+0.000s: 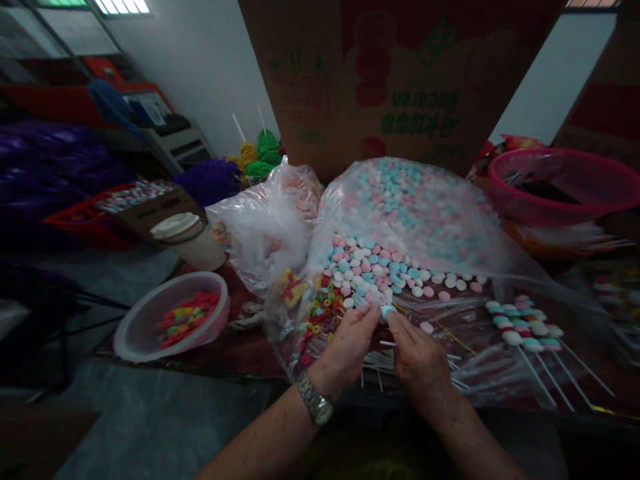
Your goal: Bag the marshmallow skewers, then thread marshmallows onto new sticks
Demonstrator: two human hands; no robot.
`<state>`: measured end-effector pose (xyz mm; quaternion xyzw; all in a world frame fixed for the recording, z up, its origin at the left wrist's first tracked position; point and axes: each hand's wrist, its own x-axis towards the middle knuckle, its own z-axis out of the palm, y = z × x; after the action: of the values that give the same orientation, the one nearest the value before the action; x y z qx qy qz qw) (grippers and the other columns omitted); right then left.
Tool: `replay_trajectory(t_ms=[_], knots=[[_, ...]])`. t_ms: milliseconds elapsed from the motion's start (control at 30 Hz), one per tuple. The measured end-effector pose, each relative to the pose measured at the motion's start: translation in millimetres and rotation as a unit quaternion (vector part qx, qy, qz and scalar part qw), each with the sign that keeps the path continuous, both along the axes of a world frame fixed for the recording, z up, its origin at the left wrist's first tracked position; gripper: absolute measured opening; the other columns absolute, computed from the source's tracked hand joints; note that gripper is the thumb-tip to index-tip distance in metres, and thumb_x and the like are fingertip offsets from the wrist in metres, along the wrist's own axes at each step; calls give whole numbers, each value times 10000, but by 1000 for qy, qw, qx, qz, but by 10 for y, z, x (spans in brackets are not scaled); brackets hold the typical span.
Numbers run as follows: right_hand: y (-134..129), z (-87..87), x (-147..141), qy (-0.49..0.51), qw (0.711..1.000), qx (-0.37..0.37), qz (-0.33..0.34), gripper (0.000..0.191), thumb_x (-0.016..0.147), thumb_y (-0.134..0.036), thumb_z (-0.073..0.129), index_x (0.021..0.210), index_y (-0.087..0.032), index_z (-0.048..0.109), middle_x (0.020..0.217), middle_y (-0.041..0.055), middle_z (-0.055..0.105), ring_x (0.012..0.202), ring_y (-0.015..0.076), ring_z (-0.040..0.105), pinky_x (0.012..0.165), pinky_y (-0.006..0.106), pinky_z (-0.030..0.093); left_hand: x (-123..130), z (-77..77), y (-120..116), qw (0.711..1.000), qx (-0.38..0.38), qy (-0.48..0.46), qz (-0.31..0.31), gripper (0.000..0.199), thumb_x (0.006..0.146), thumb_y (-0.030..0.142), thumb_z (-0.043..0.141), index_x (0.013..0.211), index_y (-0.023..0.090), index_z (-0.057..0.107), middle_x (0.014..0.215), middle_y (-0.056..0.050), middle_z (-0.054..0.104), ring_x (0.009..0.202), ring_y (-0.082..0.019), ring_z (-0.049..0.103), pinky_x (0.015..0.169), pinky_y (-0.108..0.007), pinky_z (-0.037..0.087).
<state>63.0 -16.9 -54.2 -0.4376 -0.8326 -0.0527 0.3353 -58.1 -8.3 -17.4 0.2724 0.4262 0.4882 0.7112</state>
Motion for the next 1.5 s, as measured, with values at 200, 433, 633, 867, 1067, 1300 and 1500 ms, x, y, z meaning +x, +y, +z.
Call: replay_trajectory(t_ms=[200, 433, 633, 867, 1067, 1300, 1500], knots=[[-64, 315, 197, 113, 962, -215, 122, 473, 805, -70, 376, 1258, -162, 477, 1183, 85, 599, 1117, 166, 538, 936, 312, 455, -183, 4, -82, 993, 50, 49, -97, 295, 712, 359, 683, 866, 117, 616, 773, -40, 640, 669, -129, 609, 640, -241, 482], [-53, 418, 316, 65, 972, -221, 50, 351, 855, -135, 333, 1140, -153, 537, 1053, 119, 591, 983, 209, 565, 836, 369, 488, -193, 19, -123, 998, 12, 27, -57, 341, 685, 358, 693, 919, 176, 523, 741, -20, 649, 605, -152, 645, 642, -289, 498], [-89, 213, 76, 65, 985, -154, 36, 307, 844, -102, 348, 1058, -159, 561, 876, 94, 630, 836, 201, 597, 733, 325, 505, -149, 8, -152, 998, 27, 8, -56, 339, 670, 366, 707, 879, 164, 532, 723, 3, 618, 637, -130, 620, 672, -280, 484], [-134, 206, 53, 82, 982, -165, 32, 292, 831, -98, 357, 1008, -140, 586, 836, 99, 619, 801, 205, 603, 720, 336, 512, -164, -28, -156, 997, 58, 38, -34, 318, 638, 260, 730, 872, 147, 548, 763, -12, 622, 682, -133, 601, 693, -281, 475], [-175, 257, 140, 202, 946, -248, 57, 293, 860, -206, 413, 1099, -197, 583, 887, 75, 656, 820, 197, 620, 714, 324, 519, -208, -7, -118, 997, 52, 48, 16, 250, 631, 219, 714, 829, 140, 583, 696, 2, 607, 626, -118, 581, 621, -246, 452], [52, 488, 294, 636, 683, -353, 65, 104, 857, -315, 494, 858, -229, 553, 785, 0, 610, 649, 126, 595, 586, 283, 526, -147, -28, -147, 998, -17, -35, -42, 213, 645, 195, 703, 822, 135, 601, 758, -37, 643, 686, -158, 627, 676, -288, 468], [138, 394, 232, 698, 655, -284, 54, 74, 830, -295, 535, 873, -236, 549, 927, 13, 605, 831, 160, 610, 787, 430, 511, 13, -25, -115, 974, -82, -199, -71, 186, 679, 149, 642, 855, 144, 582, 802, -48, 650, 715, -201, 657, 703, -372, 504]])
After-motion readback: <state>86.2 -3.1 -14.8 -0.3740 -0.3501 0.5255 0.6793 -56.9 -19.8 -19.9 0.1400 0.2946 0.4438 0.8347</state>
